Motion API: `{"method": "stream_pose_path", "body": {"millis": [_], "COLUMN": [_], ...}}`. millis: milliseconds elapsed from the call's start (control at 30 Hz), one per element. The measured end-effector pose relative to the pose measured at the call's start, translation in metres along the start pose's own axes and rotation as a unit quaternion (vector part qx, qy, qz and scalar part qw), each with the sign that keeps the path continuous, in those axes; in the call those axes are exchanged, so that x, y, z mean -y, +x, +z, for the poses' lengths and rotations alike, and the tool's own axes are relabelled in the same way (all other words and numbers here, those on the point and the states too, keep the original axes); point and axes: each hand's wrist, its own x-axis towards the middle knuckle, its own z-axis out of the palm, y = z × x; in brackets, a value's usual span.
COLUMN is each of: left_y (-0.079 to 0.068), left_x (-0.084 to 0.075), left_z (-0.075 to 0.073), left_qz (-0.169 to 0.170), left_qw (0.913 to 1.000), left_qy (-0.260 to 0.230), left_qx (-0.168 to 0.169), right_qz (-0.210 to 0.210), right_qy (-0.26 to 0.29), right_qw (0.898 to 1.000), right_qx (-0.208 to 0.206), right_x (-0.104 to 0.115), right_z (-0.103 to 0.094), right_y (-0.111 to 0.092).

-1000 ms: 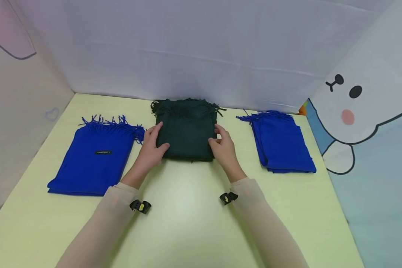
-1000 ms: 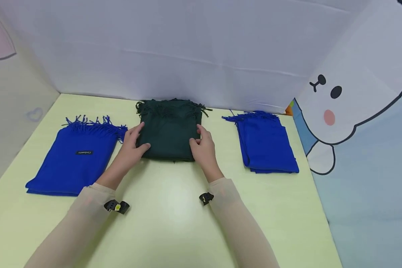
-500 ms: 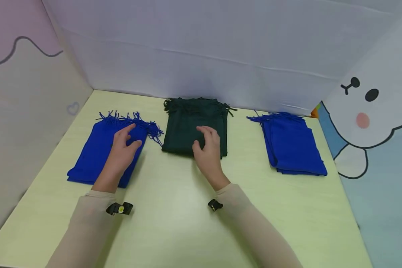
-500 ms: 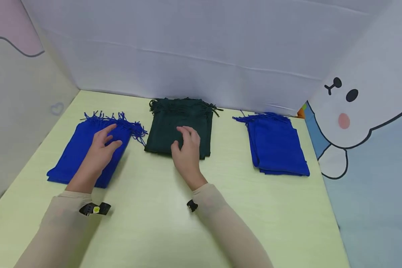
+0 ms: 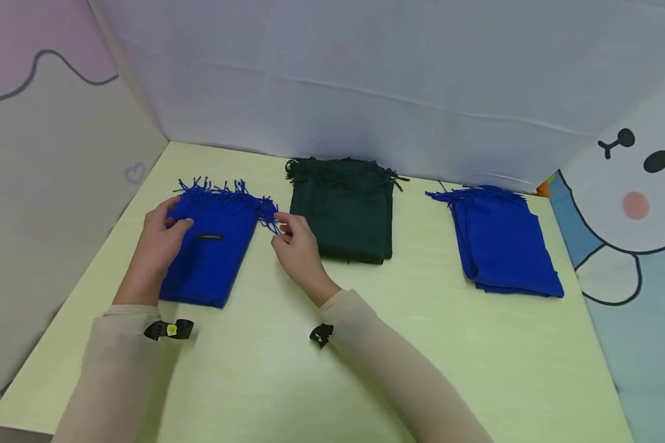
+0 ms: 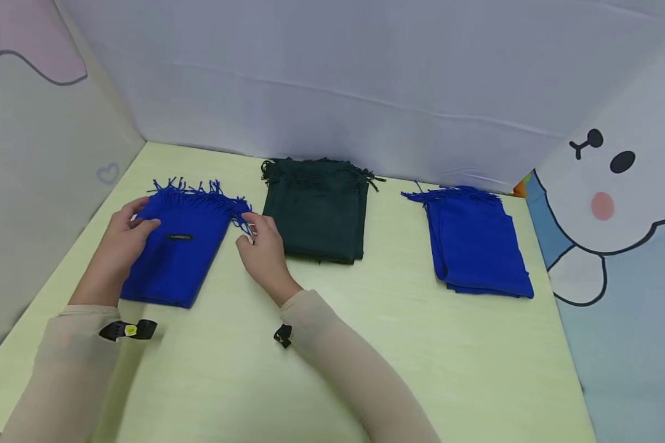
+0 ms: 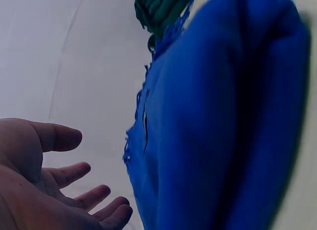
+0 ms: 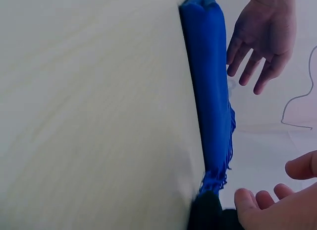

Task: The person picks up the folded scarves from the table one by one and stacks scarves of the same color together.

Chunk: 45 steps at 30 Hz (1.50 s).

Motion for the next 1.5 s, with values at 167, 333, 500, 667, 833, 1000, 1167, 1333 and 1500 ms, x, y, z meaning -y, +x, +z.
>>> {"method": "stream_pose_path", "body": {"millis": [167, 333, 500, 667, 833, 1000, 1167, 1333, 1500], "left_y": [0.004, 0.009, 0.014, 0.020, 0.023, 0.026, 0.029, 0.027, 0.026], "left_x": [0.011, 0.019, 0.029, 0.030, 0.030, 0.031, 0.027, 0.027, 0.028], "left_z": [-0.015, -0.029, -0.039, -0.036, -0.035, -0.034, -0.029, -0.027, -0.026], "left_qz": [-0.016, -0.049, -0.082, -0.109, -0.128, -0.137, -0.148, -0.144, -0.132], "left_qw": [0.9996, 0.9972, 0.9904, 0.9759, 0.9660, 0.9639, 0.9660, 0.9672, 0.9730], "left_qy": [0.018, 0.056, 0.111, 0.186, 0.218, 0.217, 0.195, 0.181, 0.154], "left_qx": [-0.011, -0.007, 0.010, 0.035, 0.054, 0.070, 0.084, 0.105, 0.110], "right_qz": [0.041, 0.107, 0.196, 0.255, 0.284, 0.305, 0.316, 0.315, 0.273], "right_qy": [0.024, 0.115, 0.218, 0.282, 0.327, 0.354, 0.383, 0.357, 0.240], "right_qw": [0.999, 0.987, 0.954, 0.923, 0.899, 0.882, 0.865, 0.874, 0.925], "right_qx": [0.019, 0.045, 0.058, 0.057, 0.064, 0.067, 0.070, 0.100, 0.111], "right_x": [0.000, 0.001, -0.003, -0.007, -0.006, -0.003, -0.001, -0.002, -0.002], "right_z": [0.021, 0.035, 0.046, 0.047, 0.047, 0.048, 0.047, 0.050, 0.054], "right_y": [0.010, 0.019, 0.024, 0.030, 0.036, 0.041, 0.045, 0.045, 0.043]}}
